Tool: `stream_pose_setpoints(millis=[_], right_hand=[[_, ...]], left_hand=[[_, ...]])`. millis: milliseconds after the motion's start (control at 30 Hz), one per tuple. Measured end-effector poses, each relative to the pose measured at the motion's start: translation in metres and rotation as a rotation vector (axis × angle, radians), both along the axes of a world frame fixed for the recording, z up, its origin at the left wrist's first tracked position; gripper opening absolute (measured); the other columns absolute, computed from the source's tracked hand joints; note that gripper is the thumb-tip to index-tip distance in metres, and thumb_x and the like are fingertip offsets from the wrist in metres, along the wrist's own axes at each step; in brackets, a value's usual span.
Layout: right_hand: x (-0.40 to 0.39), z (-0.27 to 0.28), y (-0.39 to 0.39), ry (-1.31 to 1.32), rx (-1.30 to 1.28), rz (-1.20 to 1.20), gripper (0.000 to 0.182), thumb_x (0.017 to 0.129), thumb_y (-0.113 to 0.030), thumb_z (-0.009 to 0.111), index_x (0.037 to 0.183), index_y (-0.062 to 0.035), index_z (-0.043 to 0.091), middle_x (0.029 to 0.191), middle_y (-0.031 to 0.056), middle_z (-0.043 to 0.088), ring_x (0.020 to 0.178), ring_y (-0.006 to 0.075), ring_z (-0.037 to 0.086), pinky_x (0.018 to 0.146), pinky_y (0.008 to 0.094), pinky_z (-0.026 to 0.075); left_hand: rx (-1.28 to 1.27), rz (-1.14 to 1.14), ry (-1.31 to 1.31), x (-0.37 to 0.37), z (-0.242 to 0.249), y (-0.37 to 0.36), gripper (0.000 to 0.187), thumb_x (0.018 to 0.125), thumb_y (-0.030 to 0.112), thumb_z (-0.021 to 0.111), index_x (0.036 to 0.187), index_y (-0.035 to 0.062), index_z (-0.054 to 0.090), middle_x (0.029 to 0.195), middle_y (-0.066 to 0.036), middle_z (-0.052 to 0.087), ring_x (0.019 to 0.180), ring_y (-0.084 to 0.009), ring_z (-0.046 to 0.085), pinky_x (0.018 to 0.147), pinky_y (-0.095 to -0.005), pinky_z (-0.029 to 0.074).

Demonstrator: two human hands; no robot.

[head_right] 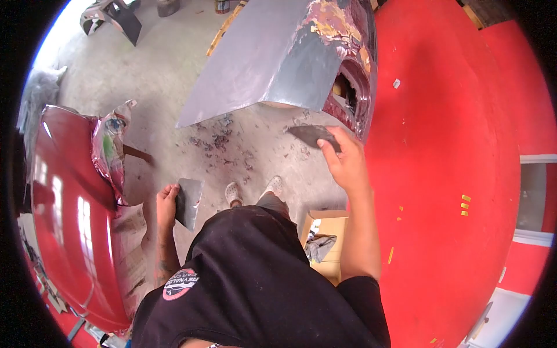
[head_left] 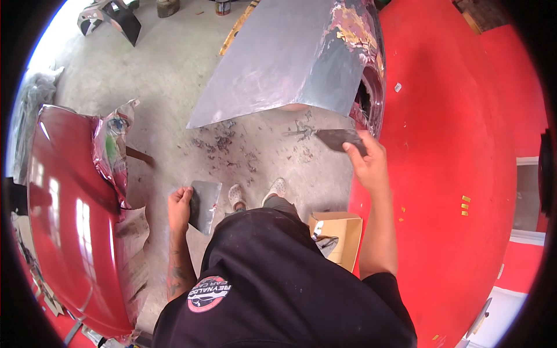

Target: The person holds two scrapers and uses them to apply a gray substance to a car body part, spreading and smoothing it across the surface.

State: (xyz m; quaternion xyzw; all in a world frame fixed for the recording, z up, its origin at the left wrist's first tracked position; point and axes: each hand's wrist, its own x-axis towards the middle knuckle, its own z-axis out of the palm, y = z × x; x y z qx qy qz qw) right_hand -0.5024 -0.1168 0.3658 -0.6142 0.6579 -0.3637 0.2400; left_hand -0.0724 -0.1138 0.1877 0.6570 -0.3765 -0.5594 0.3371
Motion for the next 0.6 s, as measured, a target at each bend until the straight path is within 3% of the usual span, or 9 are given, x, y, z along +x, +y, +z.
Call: stream_pose_setpoints(millis=[33,100,133,233,267,367,400,500,600], right_hand=[[-0.004,-0.009,0.001,-0.003,-0.009,0.004,0.018,0.09,-0.007,0.062,0.108,-0.0045,0.059,0.093,0.0144,0.066,0.083,0.0282,0.066,0.068,0.0332,0.052],[-0.014,-0.031,0.004,0.951,0.171,0.093,0.018,0.088,-0.009,0.062,0.106,-0.007,0.059,0.097,0.0138,0.067,0.086,0.0315,0.066,0.066,0.0383,0.053],[-0.014,-0.039,0.011,0.788,0.153,-0.003,0.018,0.086,-0.01,0.062,0.103,-0.0072,0.06,0.099,0.015,0.067,0.088,0.0359,0.064,0.066,0.0446,0.051],[-0.035,-0.079,0.028,0.577,0.091,-0.156,0.022,0.086,-0.016,0.065,0.104,-0.0046,0.06,0.088,0.0227,0.064,0.079,0.0428,0.063,0.064,0.0486,0.048],[-0.039,-0.088,0.028,0.53,0.235,-0.171,0.022,0.086,-0.016,0.066,0.103,-0.002,0.061,0.086,0.0256,0.064,0.079,0.044,0.063,0.064,0.0474,0.048],[-0.06,-0.132,0.04,0.398,0.116,-0.058,0.027,0.086,-0.011,0.065,0.107,0.0036,0.059,0.087,0.0287,0.063,0.083,0.0461,0.063,0.069,0.0475,0.048],[-0.061,-0.131,0.042,0.376,0.262,-0.038,0.032,0.085,-0.008,0.064,0.114,0.0032,0.057,0.097,0.031,0.063,0.09,0.0465,0.062,0.075,0.0473,0.049],[-0.039,-0.121,0.041,0.33,0.39,-0.03,0.03,0.084,-0.006,0.064,0.112,0.0022,0.056,0.094,0.0296,0.064,0.089,0.0464,0.062,0.076,0.0475,0.048],[-0.05,-0.134,0.033,0.262,0.326,0.105,0.029,0.083,-0.007,0.065,0.11,0.002,0.056,0.091,0.0279,0.064,0.088,0.0467,0.062,0.076,0.0481,0.048]], left_hand=[[-0.007,0.011,0.003,0.001,-0.002,0.002,0.024,0.095,0.021,0.059,0.084,0.0017,0.067,0.07,0.007,0.056,0.063,-0.0034,0.045,0.06,-0.0224,0.037],[-0.015,0.02,-0.016,0.005,-0.005,0.008,0.024,0.094,0.021,0.059,0.086,0.0007,0.067,0.071,0.006,0.056,0.063,-0.0042,0.046,0.06,-0.0229,0.038],[-0.015,0.031,-0.034,0.006,-0.008,0.009,0.024,0.094,0.021,0.059,0.087,-0.0003,0.068,0.071,0.006,0.057,0.064,-0.0049,0.047,0.06,-0.0234,0.039],[-0.021,0.099,-0.156,0.002,-0.011,0.016,0.026,0.091,0.021,0.061,0.091,-0.0023,0.07,0.074,0.002,0.062,0.068,-0.0082,0.054,0.062,-0.0256,0.043],[-0.012,0.116,-0.191,-0.002,-0.008,0.019,0.026,0.089,0.022,0.061,0.092,-0.0019,0.071,0.074,0.0,0.064,0.07,-0.0097,0.056,0.064,-0.0275,0.046],[0.062,0.088,-0.284,-0.013,0.001,0.021,0.026,0.087,0.024,0.062,0.09,0.0005,0.072,0.07,-0.007,0.067,0.069,-0.0123,0.06,0.067,-0.0328,0.05],[0.021,0.111,-0.286,-0.018,0.007,0.024,0.026,0.087,0.025,0.062,0.088,0.0004,0.071,0.069,-0.006,0.065,0.067,-0.012,0.059,0.065,-0.033,0.049],[0.107,0.153,-0.167,-0.021,0.027,0.027,0.029,0.088,0.028,0.062,0.081,0.0012,0.068,0.064,-0.004,0.062,0.061,-0.0105,0.056,0.059,-0.0334,0.047],[0.019,0.223,-0.205,-0.042,0.018,0.035,0.03,0.089,0.029,0.062,0.08,0.002,0.068,0.062,-0.002,0.06,0.059,-0.0101,0.054,0.058,-0.0327,0.045]])
